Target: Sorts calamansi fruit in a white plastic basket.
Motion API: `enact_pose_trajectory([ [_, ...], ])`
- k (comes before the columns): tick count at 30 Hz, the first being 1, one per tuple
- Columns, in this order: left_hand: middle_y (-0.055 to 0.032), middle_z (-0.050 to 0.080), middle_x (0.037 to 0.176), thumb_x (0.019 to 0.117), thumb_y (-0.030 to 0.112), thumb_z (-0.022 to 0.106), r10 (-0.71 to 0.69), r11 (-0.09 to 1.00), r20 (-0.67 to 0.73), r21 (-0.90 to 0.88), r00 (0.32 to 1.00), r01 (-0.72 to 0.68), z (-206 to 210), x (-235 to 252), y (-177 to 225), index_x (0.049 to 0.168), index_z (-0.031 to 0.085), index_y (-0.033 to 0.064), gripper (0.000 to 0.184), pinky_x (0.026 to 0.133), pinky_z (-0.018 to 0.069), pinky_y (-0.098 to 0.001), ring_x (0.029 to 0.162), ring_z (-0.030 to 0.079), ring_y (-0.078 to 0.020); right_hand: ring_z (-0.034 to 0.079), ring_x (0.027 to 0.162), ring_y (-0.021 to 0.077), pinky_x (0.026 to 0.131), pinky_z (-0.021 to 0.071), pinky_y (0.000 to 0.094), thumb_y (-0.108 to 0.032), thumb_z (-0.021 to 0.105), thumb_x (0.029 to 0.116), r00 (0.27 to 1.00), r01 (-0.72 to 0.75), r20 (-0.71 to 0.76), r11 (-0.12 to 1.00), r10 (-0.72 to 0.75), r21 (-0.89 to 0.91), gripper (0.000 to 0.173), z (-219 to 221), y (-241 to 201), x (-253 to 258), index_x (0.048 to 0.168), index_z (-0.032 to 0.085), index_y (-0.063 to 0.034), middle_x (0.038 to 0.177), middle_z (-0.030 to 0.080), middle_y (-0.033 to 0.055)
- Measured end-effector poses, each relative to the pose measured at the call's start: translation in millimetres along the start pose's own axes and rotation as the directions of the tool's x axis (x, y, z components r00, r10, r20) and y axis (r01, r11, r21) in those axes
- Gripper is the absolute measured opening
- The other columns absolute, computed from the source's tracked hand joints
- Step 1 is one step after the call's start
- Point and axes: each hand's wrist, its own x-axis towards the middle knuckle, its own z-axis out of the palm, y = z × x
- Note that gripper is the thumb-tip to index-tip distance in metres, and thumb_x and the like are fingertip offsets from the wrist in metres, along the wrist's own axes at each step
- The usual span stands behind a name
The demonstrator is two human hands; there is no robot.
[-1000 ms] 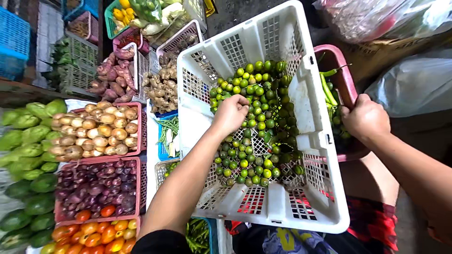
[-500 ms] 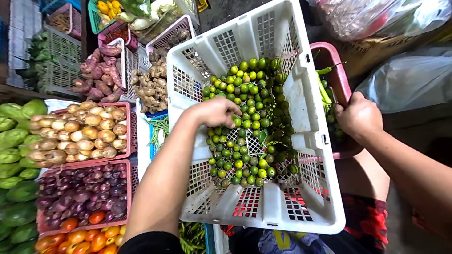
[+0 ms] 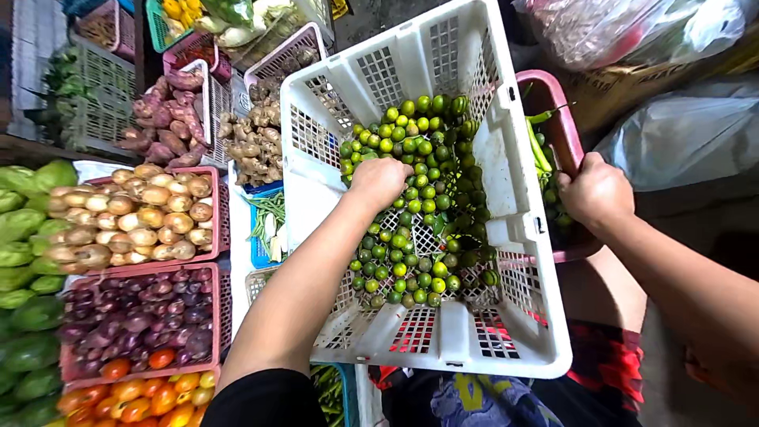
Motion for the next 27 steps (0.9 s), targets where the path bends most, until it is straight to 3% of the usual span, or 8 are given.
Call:
enact_pose_trajectory([
  [3, -0.0077, 0.072, 0.121, 0.1033, 0.034, 0.059, 0.034, 0.993, -0.064, -0.106, 0.997, -0.041, 6, -6, -12, 0.134, 0.067, 0.0278, 0.032, 0.089, 0.0561, -0.0561, 0.110, 0.070, -0.0299, 0.065, 0.097, 0.0591, 0.072, 0.0492, 0.0738, -0.034, 0.054, 0.1039, 1.000, -0.003, 0.010, 1.000, 0.003, 0.017, 0.041, -2, -4, -2, 0.121, 0.053, 0.0039, 0.102, 0.064, 0.0367],
  [5, -0.0064, 0.073, 0.100, 0.1000, 0.033, 0.065, 0.029, 0.896, -0.137, -0.436, 0.990, -0.087, 8, -13, -24, 0.128, 0.070, 0.0216, 0.031, 0.079, 0.0567, -0.0481, 0.087, 0.068, -0.0224, 0.065, 0.096, 0.0585, 0.072, 0.0496, 0.0736, -0.033, 0.054, 0.1039, 1.000, -0.004, 0.004, 1.000, 0.004, 0.020, 0.041, -3, -3, 0, 0.121, 0.053, 0.0035, 0.102, 0.064, 0.0364],
  [10, -0.0001, 0.064, 0.075, 0.1041, 0.022, 0.046, 0.072, 0.171, -0.031, -0.984, 0.997, -0.044, 12, -55, -31, 0.108, 0.071, 0.0068, 0.030, 0.049, 0.0439, -0.0210, 0.055, 0.053, -0.0064, 0.064, 0.095, 0.0599, 0.068, 0.0482, 0.0735, -0.036, 0.052, 0.1040, 1.000, 0.011, 0.009, 1.000, -0.011, 0.014, 0.042, 1, 2, 2, 0.120, 0.052, 0.0031, 0.100, 0.063, 0.0370],
  [14, -0.0127, 0.072, 0.105, 0.0930, 0.020, 0.035, 0.247, -0.323, -0.148, -0.944, 0.958, -0.063, 21, -57, -28, 0.120, 0.067, 0.0065, 0.044, 0.055, 0.0526, -0.0257, 0.069, 0.065, -0.0145, 0.064, 0.097, 0.0588, 0.071, 0.0487, 0.0735, -0.034, 0.053, 0.1044, 1.000, -0.015, 0.016, 1.000, 0.015, 0.018, 0.041, -3, -4, -2, 0.120, 0.052, 0.0036, 0.102, 0.063, 0.0373],
  [16, -0.0146, 0.072, 0.108, 0.0970, 0.025, 0.033, 0.231, -0.429, -0.196, -0.900, 0.953, -0.081, 19, -47, -19, 0.121, 0.065, 0.0081, 0.043, 0.053, 0.0514, -0.0258, 0.069, 0.066, -0.0163, 0.065, 0.098, 0.0584, 0.072, 0.0492, 0.0733, -0.034, 0.054, 0.1042, 1.000, -0.026, 0.015, 1.000, 0.026, 0.014, 0.041, -4, -6, -3, 0.121, 0.053, 0.0035, 0.102, 0.064, 0.0365],
  [19, -0.0055, 0.065, 0.085, 0.1103, 0.021, 0.042, -0.167, -0.027, -0.042, -0.999, 0.985, -0.047, -4, -23, 9, 0.117, 0.066, 0.0091, 0.028, 0.048, 0.0467, -0.0232, 0.057, 0.057, -0.0118, 0.065, 0.097, 0.0575, 0.072, 0.0498, 0.0724, -0.035, 0.053, 0.1043, 1.000, -0.021, 0.012, 1.000, 0.021, 0.001, 0.041, -3, -5, -1, 0.120, 0.053, 0.0028, 0.103, 0.064, 0.0356],
  [22, -0.0057, 0.071, 0.124, 0.1028, 0.016, 0.053, -0.220, 0.659, -0.094, -0.748, 0.971, 0.076, -12, 7, 29, 0.139, 0.064, 0.0221, 0.038, 0.090, 0.0570, -0.0453, 0.103, 0.070, -0.0198, 0.066, 0.097, 0.0570, 0.071, 0.0501, 0.0719, -0.035, 0.053, 0.1041, 1.000, -0.020, 0.004, 1.000, 0.020, -0.002, 0.040, -2, -3, -1, 0.119, 0.053, 0.0023, 0.102, 0.064, 0.0354],
  [27, -0.0036, 0.072, 0.121, 0.1041, 0.016, 0.050, -0.090, 0.755, -0.083, -0.656, 0.993, 0.014, -18, 13, 38, 0.123, 0.072, 0.0221, 0.029, 0.095, 0.0550, -0.0526, 0.112, 0.069, -0.0213, 0.065, 0.095, 0.0571, 0.070, 0.0496, 0.0724, -0.035, 0.054, 0.1036, 1.000, -0.019, 0.011, 1.000, 0.019, 0.010, 0.039, -1, -3, 1, 0.118, 0.054, 0.0018, 0.100, 0.065, 0.0345],
])
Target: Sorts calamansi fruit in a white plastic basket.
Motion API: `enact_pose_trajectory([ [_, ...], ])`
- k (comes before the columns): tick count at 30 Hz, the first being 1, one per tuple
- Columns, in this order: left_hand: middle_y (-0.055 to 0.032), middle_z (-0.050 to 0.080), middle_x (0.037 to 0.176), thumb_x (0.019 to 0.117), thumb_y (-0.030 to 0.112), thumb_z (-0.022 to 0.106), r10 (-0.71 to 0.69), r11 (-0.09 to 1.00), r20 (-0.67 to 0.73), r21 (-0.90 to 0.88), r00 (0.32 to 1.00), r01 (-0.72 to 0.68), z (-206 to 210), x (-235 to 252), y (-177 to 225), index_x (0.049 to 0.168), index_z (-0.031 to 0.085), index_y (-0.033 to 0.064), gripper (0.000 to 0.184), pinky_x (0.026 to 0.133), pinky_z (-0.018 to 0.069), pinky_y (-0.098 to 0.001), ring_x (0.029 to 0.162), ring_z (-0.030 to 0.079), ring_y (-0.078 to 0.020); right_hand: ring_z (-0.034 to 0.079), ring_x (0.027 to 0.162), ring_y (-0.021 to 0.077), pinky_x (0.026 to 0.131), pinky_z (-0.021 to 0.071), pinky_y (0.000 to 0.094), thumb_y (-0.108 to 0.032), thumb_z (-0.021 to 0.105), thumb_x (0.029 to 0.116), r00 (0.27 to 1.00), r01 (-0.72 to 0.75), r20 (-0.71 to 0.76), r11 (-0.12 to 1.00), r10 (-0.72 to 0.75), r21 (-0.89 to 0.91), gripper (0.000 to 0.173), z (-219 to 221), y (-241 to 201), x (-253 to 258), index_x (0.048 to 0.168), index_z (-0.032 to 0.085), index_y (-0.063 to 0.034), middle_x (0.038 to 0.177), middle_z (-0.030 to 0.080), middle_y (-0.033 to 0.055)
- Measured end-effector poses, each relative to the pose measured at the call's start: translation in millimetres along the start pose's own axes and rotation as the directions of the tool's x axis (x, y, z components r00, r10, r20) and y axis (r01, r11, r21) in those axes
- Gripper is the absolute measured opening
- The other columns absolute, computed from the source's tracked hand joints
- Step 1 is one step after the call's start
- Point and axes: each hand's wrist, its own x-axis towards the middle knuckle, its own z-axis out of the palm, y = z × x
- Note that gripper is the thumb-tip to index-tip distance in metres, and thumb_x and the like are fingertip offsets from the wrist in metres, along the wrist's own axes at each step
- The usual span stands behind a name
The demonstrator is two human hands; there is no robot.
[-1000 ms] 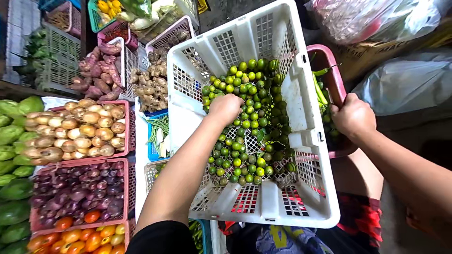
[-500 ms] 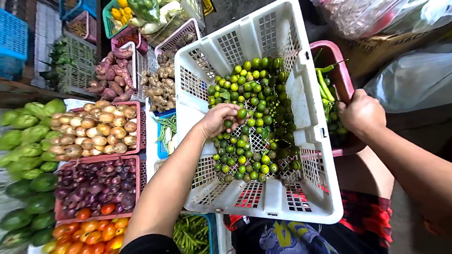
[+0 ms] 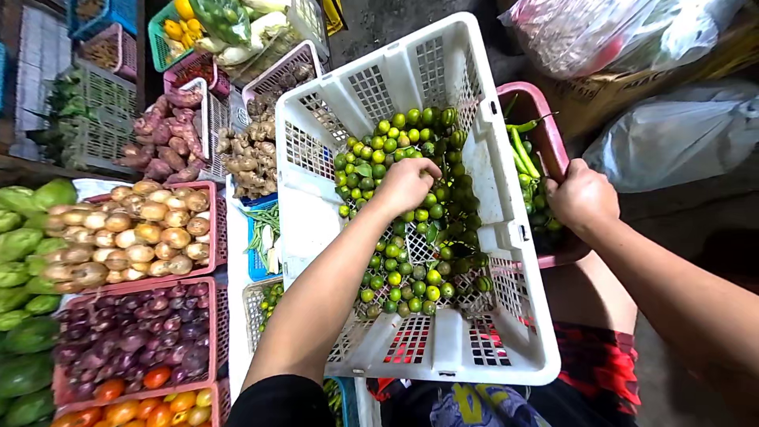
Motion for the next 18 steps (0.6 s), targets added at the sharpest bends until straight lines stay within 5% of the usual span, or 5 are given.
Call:
enact_pose_trajectory([
  [5, -0.0057, 0.072, 0.123, 0.1025, 0.030, 0.057, -0.027, 0.930, -0.091, 0.362, 0.995, 0.059, 4, 7, -9, 0.133, 0.066, 0.0266, 0.032, 0.091, 0.0560, -0.0582, 0.113, 0.069, -0.0295, 0.066, 0.093, 0.0563, 0.068, 0.0502, 0.0719, -0.033, 0.055, 0.1029, 1.000, 0.017, -0.007, 1.000, -0.017, 0.007, 0.038, 1, 2, -1, 0.119, 0.053, 0.0015, 0.098, 0.065, 0.0338],
  [9, -0.0089, 0.072, 0.119, 0.1019, 0.051, 0.057, -0.124, 0.879, -0.099, 0.450, 0.987, 0.156, 8, 13, 15, 0.127, 0.069, 0.0199, 0.042, 0.089, 0.0564, -0.0571, 0.111, 0.069, -0.0308, 0.066, 0.092, 0.0559, 0.067, 0.0503, 0.0708, -0.034, 0.055, 0.1032, 1.000, 0.009, -0.013, 1.000, -0.009, -0.006, 0.038, 2, 1, -1, 0.117, 0.053, 0.0006, 0.097, 0.065, 0.0331],
  [14, -0.0176, 0.071, 0.109, 0.0958, 0.023, 0.064, -0.334, 0.810, -0.059, 0.492, 0.941, 0.319, 6, 16, 58, 0.106, 0.068, 0.0055, 0.020, 0.076, 0.0574, -0.0584, 0.103, 0.070, -0.0370, 0.067, 0.093, 0.0547, 0.068, 0.0509, 0.0697, -0.034, 0.054, 0.1031, 1.000, 0.014, -0.020, 1.000, -0.014, -0.005, 0.037, 2, 3, -1, 0.118, 0.054, -0.0001, 0.098, 0.065, 0.0321],
  [18, -0.0183, 0.071, 0.106, 0.1014, 0.033, 0.060, -0.197, 0.879, 0.020, 0.447, 0.980, 0.168, -6, 12, 27, 0.108, 0.069, 0.0068, 0.029, 0.081, 0.0566, -0.0623, 0.102, 0.070, -0.0384, 0.067, 0.095, 0.0539, 0.069, 0.0511, 0.0696, -0.034, 0.054, 0.1032, 1.000, 0.020, -0.020, 1.000, -0.020, 0.013, 0.036, 2, 2, -2, 0.117, 0.054, -0.0001, 0.099, 0.066, 0.0320],
])
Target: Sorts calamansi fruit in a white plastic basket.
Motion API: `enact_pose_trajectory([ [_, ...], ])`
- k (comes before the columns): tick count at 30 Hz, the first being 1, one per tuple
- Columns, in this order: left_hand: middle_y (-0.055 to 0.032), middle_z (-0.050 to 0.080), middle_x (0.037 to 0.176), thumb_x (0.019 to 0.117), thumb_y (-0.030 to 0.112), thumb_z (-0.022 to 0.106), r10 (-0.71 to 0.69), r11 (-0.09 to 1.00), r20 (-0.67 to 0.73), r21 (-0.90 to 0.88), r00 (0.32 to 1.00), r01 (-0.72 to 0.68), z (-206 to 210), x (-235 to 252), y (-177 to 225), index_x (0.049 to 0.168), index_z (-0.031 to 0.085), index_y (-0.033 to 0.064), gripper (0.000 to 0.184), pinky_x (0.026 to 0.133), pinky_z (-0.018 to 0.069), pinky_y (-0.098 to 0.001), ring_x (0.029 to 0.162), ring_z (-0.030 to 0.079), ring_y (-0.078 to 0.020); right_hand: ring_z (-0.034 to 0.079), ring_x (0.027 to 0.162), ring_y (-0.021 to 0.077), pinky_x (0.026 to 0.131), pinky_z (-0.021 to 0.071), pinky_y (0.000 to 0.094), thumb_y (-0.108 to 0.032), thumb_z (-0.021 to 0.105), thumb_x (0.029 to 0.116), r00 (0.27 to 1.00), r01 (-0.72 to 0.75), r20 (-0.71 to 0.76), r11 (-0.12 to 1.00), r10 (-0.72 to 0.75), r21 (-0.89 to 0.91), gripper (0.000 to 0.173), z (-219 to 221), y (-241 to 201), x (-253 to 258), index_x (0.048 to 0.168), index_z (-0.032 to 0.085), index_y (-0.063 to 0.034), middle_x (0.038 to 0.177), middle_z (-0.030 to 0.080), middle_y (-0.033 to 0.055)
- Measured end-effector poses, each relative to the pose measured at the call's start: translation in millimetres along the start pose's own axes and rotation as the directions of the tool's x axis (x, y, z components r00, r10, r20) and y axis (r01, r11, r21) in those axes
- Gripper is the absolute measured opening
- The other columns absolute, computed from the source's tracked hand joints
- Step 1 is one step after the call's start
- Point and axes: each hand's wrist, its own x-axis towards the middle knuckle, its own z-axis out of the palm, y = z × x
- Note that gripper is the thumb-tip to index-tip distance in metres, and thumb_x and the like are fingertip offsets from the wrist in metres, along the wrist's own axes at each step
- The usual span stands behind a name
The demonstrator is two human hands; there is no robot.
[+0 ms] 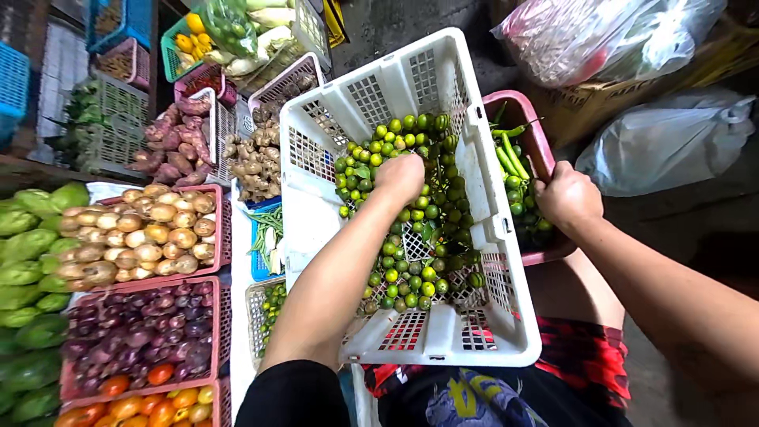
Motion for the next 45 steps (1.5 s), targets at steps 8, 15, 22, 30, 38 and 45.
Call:
enact_pose_trajectory([
  [8, -0.0004, 0.052, 0.067, 0.1116, 0.040, 0.039, 0.171, 0.136, 0.230, -0.969, 0.958, 0.208, -14, -126, -72, 0.104, 0.060, 0.0076, 0.039, 0.041, 0.0428, -0.0193, 0.046, 0.047, -0.0071, 0.063, 0.100, 0.0603, 0.074, 0.0478, 0.0761, -0.037, 0.053, 0.1032, 0.999, 0.009, 0.038, 1.000, -0.010, 0.018, 0.044, -3, 2, 0, 0.126, 0.053, 0.0017, 0.106, 0.063, 0.0383],
  [15, 0.0050, 0.052, 0.066, 0.1092, 0.042, 0.042, -0.092, -0.029, -0.046, -0.998, 0.995, -0.049, 36, -291, -182, 0.101, 0.066, 0.0150, 0.037, 0.042, 0.0383, -0.0161, 0.047, 0.043, -0.0020, 0.060, 0.109, 0.0621, 0.080, 0.0463, 0.0777, -0.036, 0.055, 0.1033, 0.999, -0.008, 0.043, 1.000, 0.008, 0.015, 0.049, -9, -4, -15, 0.131, 0.050, 0.0046, 0.115, 0.060, 0.0418],
  [22, -0.0122, 0.066, 0.120, 0.1043, 0.023, 0.061, -0.730, 0.367, 0.028, -0.826, 0.682, 0.428, 91, -351, -271, 0.137, 0.059, 0.0084, 0.036, 0.081, 0.0559, -0.0397, 0.096, 0.066, -0.0197, 0.061, 0.108, 0.0605, 0.081, 0.0471, 0.0757, -0.035, 0.057, 0.1024, 1.000, -0.002, 0.025, 1.000, 0.002, -0.019, 0.049, -10, -6, -18, 0.130, 0.049, 0.0057, 0.113, 0.062, 0.0404],
  [30, -0.0169, 0.065, 0.131, 0.1075, 0.021, 0.052, -0.325, 0.851, -0.500, -0.524, 0.803, 0.018, 6, -216, -148, 0.132, 0.063, 0.0032, 0.033, 0.103, 0.0525, -0.0443, 0.119, 0.065, -0.0249, 0.060, 0.111, 0.0610, 0.083, 0.0462, 0.0764, -0.048, 0.049, 0.1050, 1.000, 0.023, -0.016, 0.999, -0.023, -0.023, 0.062, -8, -6, -20, 0.134, 0.047, 0.0069, 0.117, 0.061, 0.0409],
  [38, -0.0146, 0.063, 0.129, 0.0998, 0.013, 0.059, 0.228, 0.929, -0.054, 0.313, 0.972, -0.200, 43, -49, -64, 0.121, 0.072, 0.0150, 0.025, 0.102, 0.0486, -0.0545, 0.124, 0.059, -0.0356, 0.063, 0.108, 0.0583, 0.081, 0.0487, 0.0743, -0.042, 0.052, 0.1042, 1.000, -0.007, 0.007, 1.000, 0.007, -0.010, 0.053, -8, -6, -12, 0.132, 0.051, 0.0041, 0.114, 0.063, 0.0381],
  [45, -0.0057, 0.073, 0.113, 0.1013, 0.030, 0.067, 0.259, 0.808, -0.029, -0.541, 0.965, -0.233, 13, -86, -86, 0.119, 0.075, 0.0116, 0.027, 0.095, 0.0556, -0.0389, 0.105, 0.068, -0.0144, 0.062, 0.105, 0.0601, 0.076, 0.0483, 0.0748, -0.041, 0.054, 0.1023, 1.000, 0.002, 0.027, 0.999, -0.003, 0.033, 0.051, -6, 1, -2, 0.125, 0.052, 0.0046, 0.110, 0.061, 0.0398],
])
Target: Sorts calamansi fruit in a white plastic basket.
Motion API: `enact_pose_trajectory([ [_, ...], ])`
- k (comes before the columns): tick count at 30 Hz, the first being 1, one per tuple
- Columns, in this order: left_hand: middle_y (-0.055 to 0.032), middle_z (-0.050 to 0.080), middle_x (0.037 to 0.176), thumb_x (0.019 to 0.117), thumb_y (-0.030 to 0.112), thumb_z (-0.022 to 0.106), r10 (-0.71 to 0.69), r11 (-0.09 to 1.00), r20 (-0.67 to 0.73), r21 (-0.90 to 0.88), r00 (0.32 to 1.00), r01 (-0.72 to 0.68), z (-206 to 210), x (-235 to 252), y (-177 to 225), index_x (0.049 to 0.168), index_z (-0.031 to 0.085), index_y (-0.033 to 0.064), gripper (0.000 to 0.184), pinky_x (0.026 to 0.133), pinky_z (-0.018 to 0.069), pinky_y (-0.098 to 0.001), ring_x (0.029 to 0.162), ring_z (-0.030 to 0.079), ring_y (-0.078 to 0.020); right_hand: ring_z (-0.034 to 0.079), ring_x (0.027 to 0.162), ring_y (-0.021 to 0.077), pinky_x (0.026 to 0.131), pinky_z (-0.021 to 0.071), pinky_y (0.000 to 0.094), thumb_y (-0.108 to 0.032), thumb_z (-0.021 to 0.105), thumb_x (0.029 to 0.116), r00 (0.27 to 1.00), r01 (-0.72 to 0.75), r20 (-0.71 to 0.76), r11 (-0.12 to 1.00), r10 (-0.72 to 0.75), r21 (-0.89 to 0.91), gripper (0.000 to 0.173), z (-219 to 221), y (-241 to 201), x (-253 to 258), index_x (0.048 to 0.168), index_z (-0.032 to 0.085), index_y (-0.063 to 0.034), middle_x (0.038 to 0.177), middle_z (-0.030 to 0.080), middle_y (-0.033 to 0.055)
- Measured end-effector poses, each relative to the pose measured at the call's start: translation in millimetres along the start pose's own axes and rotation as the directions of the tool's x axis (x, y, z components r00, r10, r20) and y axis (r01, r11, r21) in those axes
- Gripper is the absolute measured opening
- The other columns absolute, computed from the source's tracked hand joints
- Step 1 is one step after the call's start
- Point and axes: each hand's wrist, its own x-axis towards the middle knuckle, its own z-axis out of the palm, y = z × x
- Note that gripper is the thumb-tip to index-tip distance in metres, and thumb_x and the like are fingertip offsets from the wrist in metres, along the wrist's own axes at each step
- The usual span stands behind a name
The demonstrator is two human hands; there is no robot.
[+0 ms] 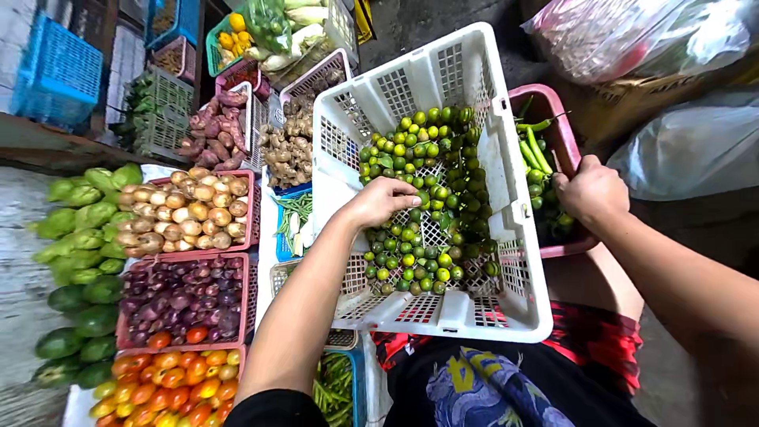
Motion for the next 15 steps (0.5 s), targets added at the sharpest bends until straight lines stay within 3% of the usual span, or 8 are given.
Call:
enact_pose_trajectory([
  [3, -0.0030, 0.073, 0.111, 0.1039, 0.021, 0.062, 0.049, 0.951, 0.020, -0.306, 0.999, -0.040, -6, -34, 6, 0.120, 0.074, 0.0074, 0.024, 0.079, 0.0558, -0.0284, 0.091, 0.067, -0.0076, 0.063, 0.104, 0.0597, 0.077, 0.0483, 0.0746, -0.040, 0.054, 0.1024, 1.000, 0.002, 0.011, 1.000, -0.002, -0.005, 0.050, -1, -4, -1, 0.124, 0.052, 0.0047, 0.109, 0.063, 0.0391],
  [5, -0.0025, 0.071, 0.106, 0.1040, 0.018, 0.059, 0.090, 0.919, -0.003, -0.384, 0.996, -0.084, -6, -49, 6, 0.116, 0.074, 0.0056, 0.023, 0.070, 0.0524, -0.0250, 0.081, 0.062, -0.0066, 0.063, 0.103, 0.0594, 0.075, 0.0482, 0.0745, -0.041, 0.054, 0.1029, 1.000, 0.010, -0.002, 1.000, -0.010, -0.003, 0.050, -1, -2, -3, 0.124, 0.051, 0.0041, 0.107, 0.063, 0.0382],
  [8, -0.0003, 0.068, 0.091, 0.1035, 0.019, 0.059, 0.127, 0.917, -0.034, -0.376, 0.991, -0.130, -6, -66, 4, 0.104, 0.074, 0.0060, 0.020, 0.067, 0.0501, -0.0239, 0.073, 0.058, -0.0062, 0.062, 0.105, 0.0596, 0.078, 0.0478, 0.0746, -0.046, 0.050, 0.1042, 1.000, 0.015, -0.009, 1.000, -0.015, 0.001, 0.055, -1, -1, -8, 0.126, 0.052, 0.0048, 0.110, 0.062, 0.0392],
  [10, -0.0033, 0.070, 0.098, 0.0987, 0.019, 0.067, 0.114, 0.969, 0.059, -0.226, 0.992, -0.098, -13, -81, 6, 0.109, 0.075, 0.0069, 0.018, 0.074, 0.0546, -0.0284, 0.082, 0.064, -0.0094, 0.062, 0.106, 0.0591, 0.080, 0.0477, 0.0747, -0.049, 0.047, 0.1050, 1.000, 0.020, -0.015, 1.000, -0.020, 0.000, 0.059, 0, 0, -11, 0.126, 0.052, 0.0049, 0.111, 0.062, 0.0394],
  [12, -0.0046, 0.071, 0.101, 0.0944, 0.023, 0.075, 0.048, 0.998, 0.186, -0.042, 0.981, -0.041, -18, -90, 11, 0.122, 0.073, 0.0111, 0.031, 0.079, 0.0568, -0.0318, 0.086, 0.066, -0.0118, 0.063, 0.106, 0.0584, 0.079, 0.0481, 0.0749, -0.053, 0.045, 0.1045, 0.999, 0.015, -0.031, 1.000, -0.015, -0.005, 0.061, 4, 4, -11, 0.127, 0.052, 0.0035, 0.111, 0.063, 0.0382],
  [14, -0.0082, 0.070, 0.110, 0.0980, 0.028, 0.072, -0.046, 0.997, 0.173, 0.067, 0.984, 0.035, -17, -86, 13, 0.136, 0.064, 0.0128, 0.041, 0.089, 0.0565, -0.0385, 0.096, 0.068, -0.0165, 0.063, 0.108, 0.0578, 0.081, 0.0482, 0.0747, -0.054, 0.044, 0.1047, 0.999, 0.009, -0.032, 1.000, -0.010, -0.016, 0.062, 7, 5, -14, 0.128, 0.051, 0.0034, 0.112, 0.063, 0.0373],
  [15, -0.0107, 0.070, 0.117, 0.1013, 0.029, 0.067, -0.082, 0.993, 0.101, 0.089, 0.991, 0.073, -17, -76, 12, 0.138, 0.062, 0.0116, 0.041, 0.096, 0.0558, -0.0425, 0.104, 0.069, -0.0195, 0.063, 0.108, 0.0574, 0.081, 0.0483, 0.0746, -0.054, 0.044, 0.1051, 0.999, 0.010, -0.034, 1.000, -0.011, -0.024, 0.063, 6, 4, -15, 0.129, 0.051, 0.0037, 0.113, 0.063, 0.0373],
])
